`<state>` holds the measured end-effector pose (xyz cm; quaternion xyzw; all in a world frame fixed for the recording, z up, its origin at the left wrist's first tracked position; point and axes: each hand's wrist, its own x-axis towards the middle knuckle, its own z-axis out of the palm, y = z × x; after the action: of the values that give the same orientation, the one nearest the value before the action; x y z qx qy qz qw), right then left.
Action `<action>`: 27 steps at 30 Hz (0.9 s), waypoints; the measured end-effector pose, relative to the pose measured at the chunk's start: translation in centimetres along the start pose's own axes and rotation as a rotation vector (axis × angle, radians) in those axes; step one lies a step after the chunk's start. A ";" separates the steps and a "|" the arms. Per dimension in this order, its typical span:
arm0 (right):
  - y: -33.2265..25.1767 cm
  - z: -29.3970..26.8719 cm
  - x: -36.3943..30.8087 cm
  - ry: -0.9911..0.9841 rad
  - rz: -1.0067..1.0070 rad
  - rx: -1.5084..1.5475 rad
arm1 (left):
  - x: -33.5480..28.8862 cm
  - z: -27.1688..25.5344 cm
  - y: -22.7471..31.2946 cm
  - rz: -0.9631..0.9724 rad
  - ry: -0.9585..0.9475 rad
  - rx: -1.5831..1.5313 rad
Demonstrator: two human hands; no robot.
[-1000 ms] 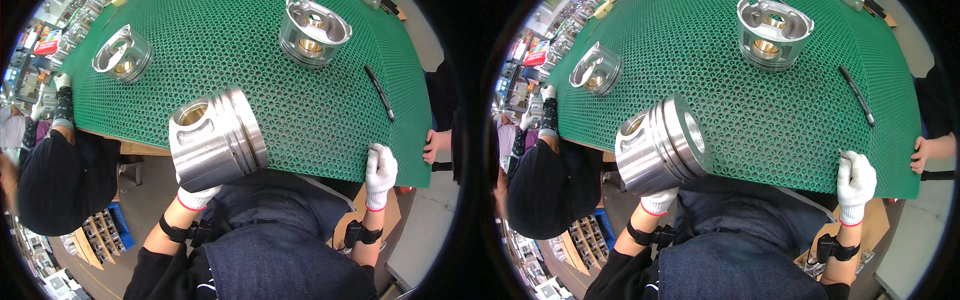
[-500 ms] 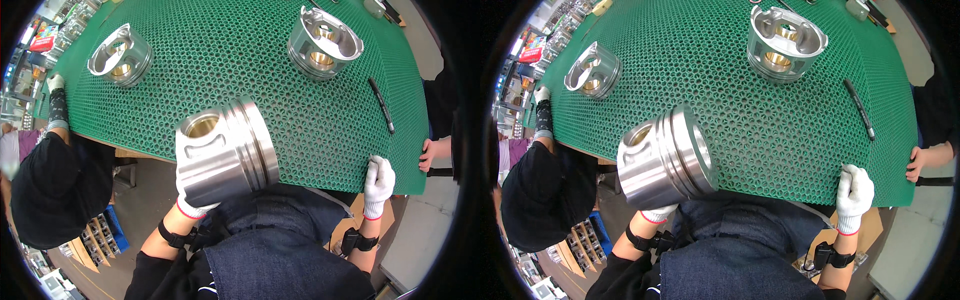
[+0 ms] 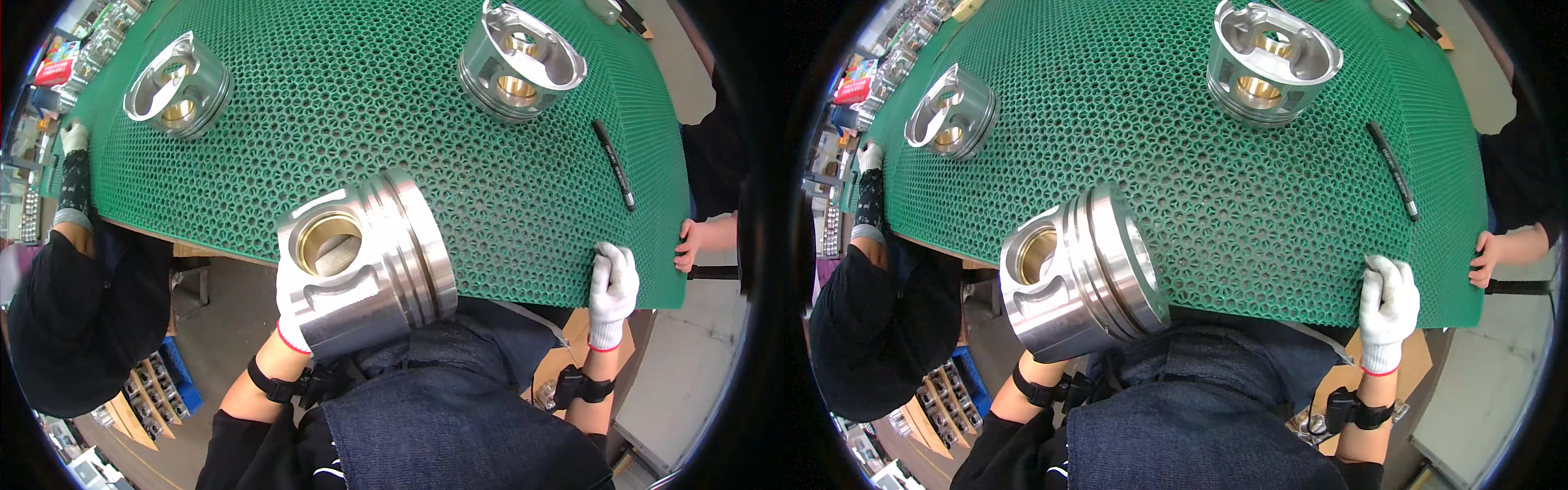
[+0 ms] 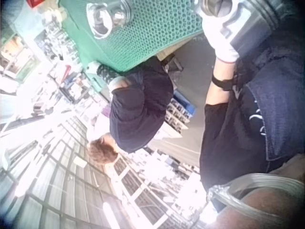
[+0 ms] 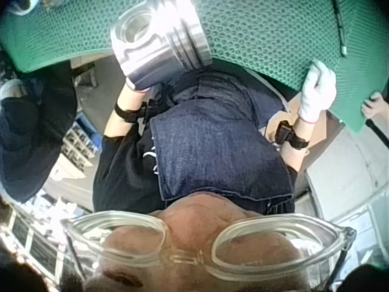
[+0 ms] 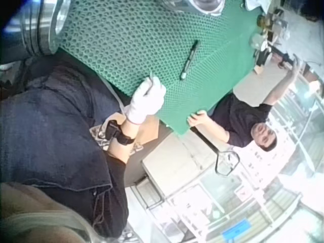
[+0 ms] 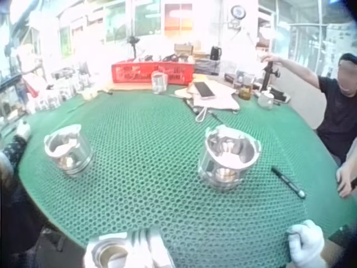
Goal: Wiping and inspecting engine pistons at a workstation.
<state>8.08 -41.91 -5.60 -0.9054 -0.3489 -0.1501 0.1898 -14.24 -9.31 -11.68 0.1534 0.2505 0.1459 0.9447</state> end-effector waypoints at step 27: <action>-6.1 -7.0 1.7 -0.689 -0.451 0.619 | -6.4 9.9 -1.0 1.023 -0.636 2.105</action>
<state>4.15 -39.90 2.77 -0.7058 -0.6059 0.2300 0.2860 -14.22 -14.60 -1.07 0.9565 -0.0862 0.1830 0.2104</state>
